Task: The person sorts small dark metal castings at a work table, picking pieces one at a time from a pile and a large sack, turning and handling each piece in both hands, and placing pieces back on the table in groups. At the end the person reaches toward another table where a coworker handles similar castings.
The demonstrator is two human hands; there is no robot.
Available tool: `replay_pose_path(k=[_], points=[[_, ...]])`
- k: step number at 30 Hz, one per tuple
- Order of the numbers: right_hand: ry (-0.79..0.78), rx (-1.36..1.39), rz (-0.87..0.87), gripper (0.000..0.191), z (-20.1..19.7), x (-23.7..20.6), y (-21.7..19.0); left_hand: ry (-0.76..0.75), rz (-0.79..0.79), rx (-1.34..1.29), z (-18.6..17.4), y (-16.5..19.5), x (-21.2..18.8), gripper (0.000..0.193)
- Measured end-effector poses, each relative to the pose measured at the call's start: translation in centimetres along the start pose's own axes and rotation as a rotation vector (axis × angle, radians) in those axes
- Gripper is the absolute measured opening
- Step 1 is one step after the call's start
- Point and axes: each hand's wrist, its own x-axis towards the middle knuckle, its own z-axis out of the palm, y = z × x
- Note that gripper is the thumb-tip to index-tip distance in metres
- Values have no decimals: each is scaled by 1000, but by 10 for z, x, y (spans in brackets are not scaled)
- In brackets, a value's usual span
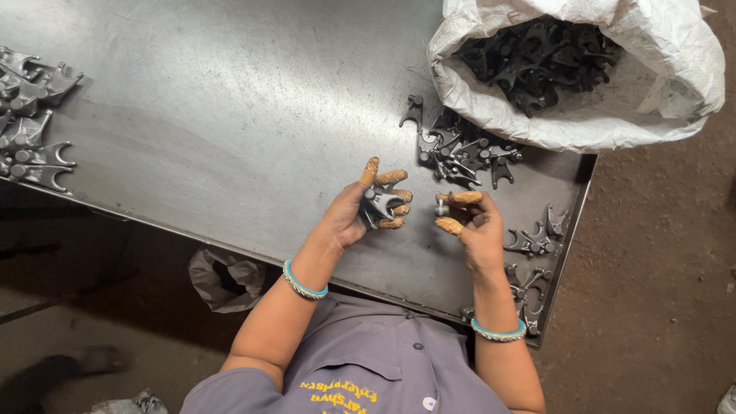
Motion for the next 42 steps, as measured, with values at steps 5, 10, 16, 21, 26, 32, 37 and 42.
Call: replay_pose_path(k=[5, 10, 16, 21, 26, 32, 37, 42], points=[[-32, 277, 124, 42, -14, -11, -10, 39, 2, 114, -6, -23, 11, 62], [-8, 76, 124, 34, 11, -24, -24, 99, -1, 199, -20, -64, 28, 51], [186, -697, -82, 28, 44, -30, -38, -56, -114, 30, -11, -75, 25, 48], [331, -930, -373, 31, 22, -2, -47, -134, -218, -137, 19, -48, 20, 51], [411, -1196, -395, 50, -3, 32, -29, -133, -145, -336, 79, -29, 74, 51], [376, -992, -193, 25, -15, 29, -11, -379, 213, -227, 188, 44, 199, 88], [226, -564, 49, 20, -35, 14, -3, -293, 309, 349, 180, 53, 201, 88], [187, -597, 142, 25, -36, -8, -11, -6, 445, 1484, 107, 49, 128, 51]])
